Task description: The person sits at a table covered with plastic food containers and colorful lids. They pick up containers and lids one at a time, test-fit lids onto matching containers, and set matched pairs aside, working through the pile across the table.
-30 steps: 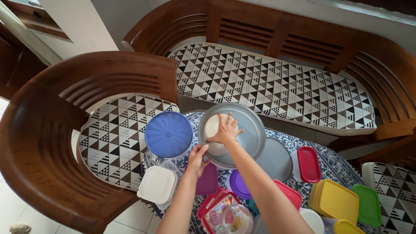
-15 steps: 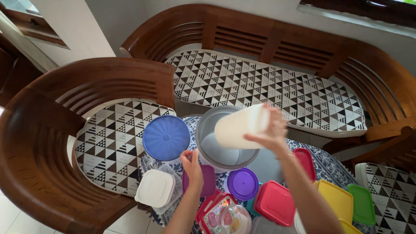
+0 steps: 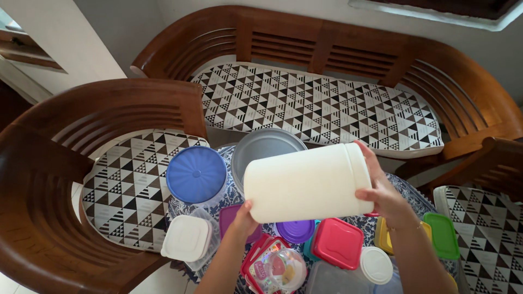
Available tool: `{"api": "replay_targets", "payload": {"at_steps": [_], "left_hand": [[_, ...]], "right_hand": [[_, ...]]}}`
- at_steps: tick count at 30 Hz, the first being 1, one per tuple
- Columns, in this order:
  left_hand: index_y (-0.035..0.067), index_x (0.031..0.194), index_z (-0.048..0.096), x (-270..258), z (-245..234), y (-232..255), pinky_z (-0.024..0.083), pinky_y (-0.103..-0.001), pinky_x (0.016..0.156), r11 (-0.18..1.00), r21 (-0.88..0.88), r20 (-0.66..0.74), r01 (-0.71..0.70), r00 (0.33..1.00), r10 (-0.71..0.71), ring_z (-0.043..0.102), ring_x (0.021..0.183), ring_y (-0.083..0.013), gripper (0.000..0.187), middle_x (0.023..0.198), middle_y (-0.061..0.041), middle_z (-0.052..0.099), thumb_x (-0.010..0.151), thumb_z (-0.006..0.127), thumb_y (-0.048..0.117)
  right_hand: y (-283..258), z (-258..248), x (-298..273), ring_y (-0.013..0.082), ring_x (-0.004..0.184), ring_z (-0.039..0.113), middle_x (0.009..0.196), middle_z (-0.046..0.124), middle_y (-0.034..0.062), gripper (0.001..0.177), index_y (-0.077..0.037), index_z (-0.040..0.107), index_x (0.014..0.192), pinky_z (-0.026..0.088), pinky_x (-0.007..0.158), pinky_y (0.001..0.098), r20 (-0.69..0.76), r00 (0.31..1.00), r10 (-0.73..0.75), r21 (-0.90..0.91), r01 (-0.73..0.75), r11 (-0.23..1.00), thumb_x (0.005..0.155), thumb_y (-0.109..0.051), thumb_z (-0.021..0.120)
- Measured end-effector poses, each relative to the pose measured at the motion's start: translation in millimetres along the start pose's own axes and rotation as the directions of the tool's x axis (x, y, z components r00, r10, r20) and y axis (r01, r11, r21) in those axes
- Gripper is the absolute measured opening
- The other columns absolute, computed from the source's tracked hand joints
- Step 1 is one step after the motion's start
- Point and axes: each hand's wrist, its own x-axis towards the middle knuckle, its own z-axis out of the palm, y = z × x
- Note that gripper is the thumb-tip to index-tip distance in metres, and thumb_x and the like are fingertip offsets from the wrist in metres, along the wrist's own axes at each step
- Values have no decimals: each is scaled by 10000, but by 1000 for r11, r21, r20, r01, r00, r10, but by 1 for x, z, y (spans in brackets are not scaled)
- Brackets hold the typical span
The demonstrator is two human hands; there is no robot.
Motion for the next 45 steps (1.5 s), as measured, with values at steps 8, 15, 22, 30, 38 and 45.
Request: {"api": "replay_targets", "payload": {"at_steps": [8,15,22,30,38,45], "left_hand": [[-53,1492,425,-32,28,10,499,-494,994,999,-32,144,-8,989,13,609,1221,-362,914,1366,-237,600,797,751,444],[-28,1460,437,-37,29,4,525,-496,1013,997,3,-64,80,995,-80,606,1222,-358,961,1344,-221,601,710,772,471],[25,1584,188,-43,66,31,438,-532,1085,1000,-1,155,-30,988,29,496,1350,-380,1167,1497,-227,464,723,834,475],[84,1638,-71,-56,157,80,311,-526,1262,669,474,281,-572,819,501,279,1568,-343,1430,1679,-174,190,692,900,539],[103,1627,-142,-68,162,86,253,-493,1280,703,524,300,-481,877,376,210,1595,-334,1508,1709,-156,109,637,922,508],[239,1625,-8,-54,148,61,394,-563,1145,986,27,219,-167,963,157,380,1455,-352,1363,1615,-136,280,633,900,465]], "right_hand": [[-8,8,-23,285,1478,378,1565,404,152,1354,-71,199,1629,297,1188,403,61,994,-94,-153,103,983,555,-494,906],[-29,14,-31,295,1463,390,1564,366,145,1402,-86,128,1628,322,1199,427,169,962,-216,-215,249,944,543,-456,935],[-31,14,-40,279,1474,395,1655,294,105,1388,-80,134,1638,297,1200,407,224,960,-170,-155,207,966,561,-440,931],[45,-14,-27,257,1198,603,1452,559,111,912,-214,359,1580,519,918,463,-116,890,441,354,-378,856,760,-531,605],[60,-32,-59,253,1194,639,1378,633,187,833,-11,482,1499,538,924,412,-62,909,413,326,-372,869,826,-477,633],[-28,12,-54,326,1472,377,1577,369,201,1262,-85,209,1629,320,1184,430,105,983,-152,-206,171,963,623,-472,865]]}}
